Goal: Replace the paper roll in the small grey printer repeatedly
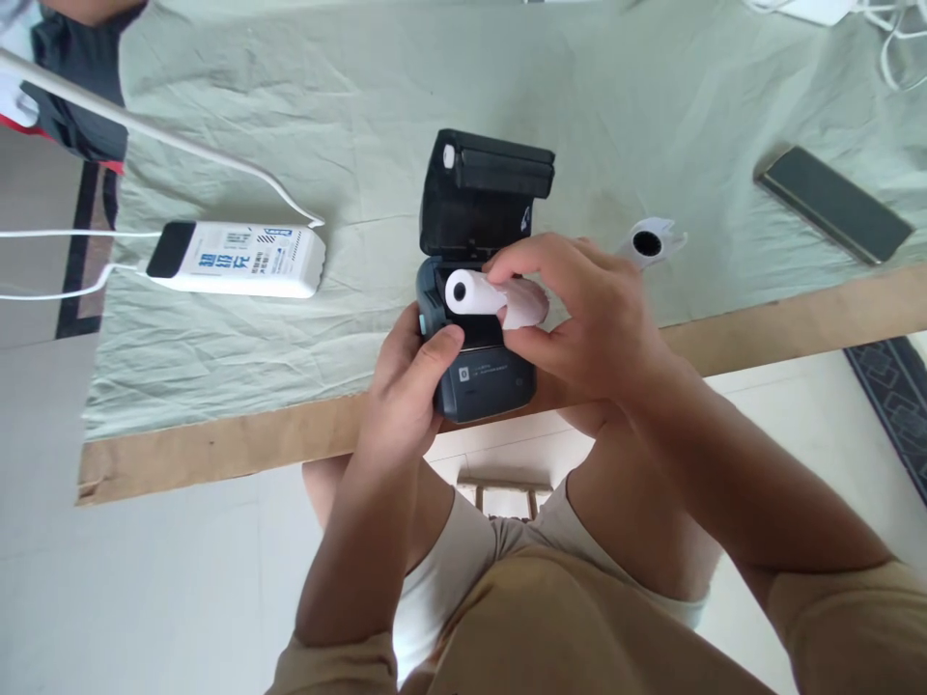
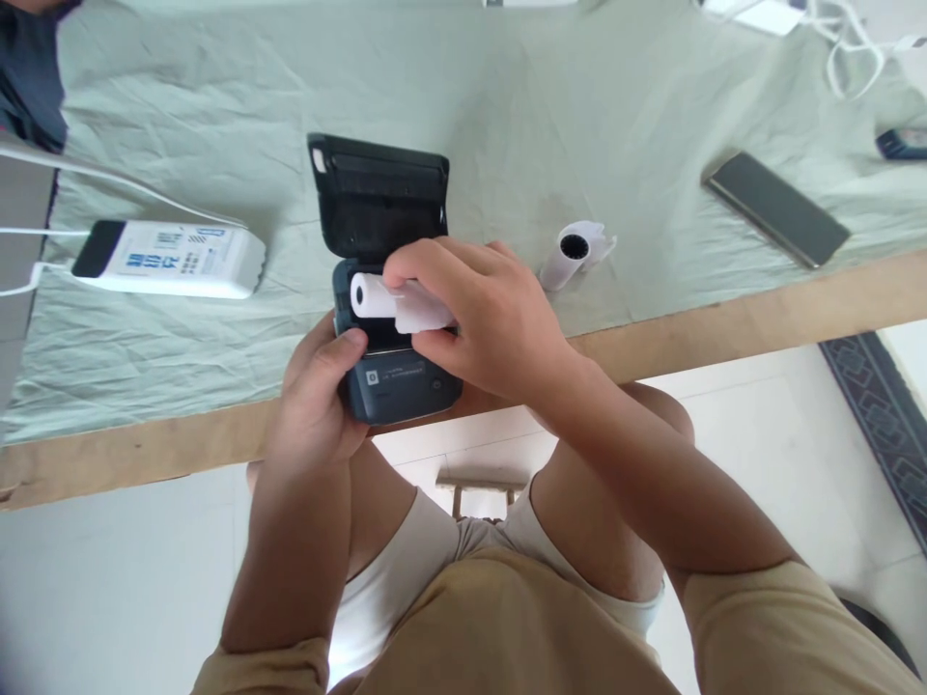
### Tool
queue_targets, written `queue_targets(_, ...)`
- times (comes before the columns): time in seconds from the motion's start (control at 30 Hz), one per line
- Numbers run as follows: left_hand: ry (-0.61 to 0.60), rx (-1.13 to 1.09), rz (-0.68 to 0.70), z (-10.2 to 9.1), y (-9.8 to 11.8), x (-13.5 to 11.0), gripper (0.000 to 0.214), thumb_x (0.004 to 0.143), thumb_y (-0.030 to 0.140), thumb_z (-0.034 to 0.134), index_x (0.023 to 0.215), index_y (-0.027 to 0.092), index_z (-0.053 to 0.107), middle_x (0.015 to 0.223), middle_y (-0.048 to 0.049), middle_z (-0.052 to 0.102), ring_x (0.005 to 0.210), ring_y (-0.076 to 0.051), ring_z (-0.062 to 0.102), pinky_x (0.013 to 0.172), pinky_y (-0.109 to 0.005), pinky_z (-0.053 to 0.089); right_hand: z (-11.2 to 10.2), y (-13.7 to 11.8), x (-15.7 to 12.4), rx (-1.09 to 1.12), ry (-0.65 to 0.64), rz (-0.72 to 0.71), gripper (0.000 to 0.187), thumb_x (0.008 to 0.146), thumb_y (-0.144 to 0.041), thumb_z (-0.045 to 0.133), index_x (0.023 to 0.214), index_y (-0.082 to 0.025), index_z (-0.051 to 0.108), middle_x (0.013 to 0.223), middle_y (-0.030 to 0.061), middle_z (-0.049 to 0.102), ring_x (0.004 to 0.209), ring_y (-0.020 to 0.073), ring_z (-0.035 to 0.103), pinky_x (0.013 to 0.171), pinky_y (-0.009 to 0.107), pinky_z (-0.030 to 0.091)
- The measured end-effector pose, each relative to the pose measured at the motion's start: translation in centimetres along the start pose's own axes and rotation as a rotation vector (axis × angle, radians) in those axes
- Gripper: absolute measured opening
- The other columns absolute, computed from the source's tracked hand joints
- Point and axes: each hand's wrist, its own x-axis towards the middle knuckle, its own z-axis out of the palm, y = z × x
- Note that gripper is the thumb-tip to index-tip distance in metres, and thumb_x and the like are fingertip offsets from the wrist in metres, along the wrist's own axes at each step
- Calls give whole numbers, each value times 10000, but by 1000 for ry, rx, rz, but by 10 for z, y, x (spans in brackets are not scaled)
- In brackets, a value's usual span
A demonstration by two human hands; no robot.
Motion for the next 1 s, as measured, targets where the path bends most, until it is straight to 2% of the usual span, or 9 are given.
queue_targets(0.13,-2,-8,-8,-1,0,0,307,881,453,823,1063,217,750,1007,-76,825,962,-293,805,728,-355,637,-2,0,3,35,-60,10,256,801,-107,604,1001,-265,623,940,-40,799,759,179,699,802,359,512)
queue_targets(0.3,12,6,-12,1,1,-1,293,878,455,824,1040,222,754,998,-67,823,934,-276,791,695,-334,608,-4,-1,5,-49,43,33,215,818,-107,613,955,-272,617,886,-23,801,740,211,693,759,385,451)
queue_targets(0.4,19,15,8,1,0,0,257,884,437,825,1008,220,764,959,-52,811,861,-243,765,676,-319,585,-3,1,5,-78,-9,55,199,839,-70,592,899,-255,631,933,-6,835,763,213,720,766,398,438)
queue_targets(0.5,19,20,27,-1,-2,2,265,884,451,820,1010,222,774,935,-43,804,852,-238,761,676,-315,585,-1,4,3,-44,-26,15,209,822,-53,596,858,-250,655,991,-23,847,877,213,760,778,390,465)
queue_targets(0.63,-32,4,90,-4,-5,4,328,893,491,814,1071,221,761,979,-51,817,962,-266,789,697,-317,609,0,1,-5,14,58,-73,222,828,-41,610,844,-254,671,943,-30,831,899,201,765,765,381,502)
queue_targets(0.77,-99,15,150,-7,-8,4,391,900,486,825,1165,221,716,1138,-76,816,1135,-290,778,840,-345,652,2,-8,-24,102,54,-126,173,928,-99,659,933,-271,676,952,-53,832,911,169,774,763,374,498)
queue_targets(0.9,-102,83,119,-11,-11,4,534,814,322,930,1272,246,667,1207,-54,803,1067,-237,782,913,-324,659,2,-3,-38,213,89,-132,29,1001,-302,682,1028,-298,672,1025,-33,827,1005,192,785,830,387,555)
queue_targets(1.0,-98,93,108,-12,-11,4,602,778,260,936,1308,245,653,1147,-45,804,995,-228,785,848,-313,670,0,11,-33,252,195,-26,245,988,-300,684,1231,-313,652,1231,38,780,1129,233,758,876,407,607)
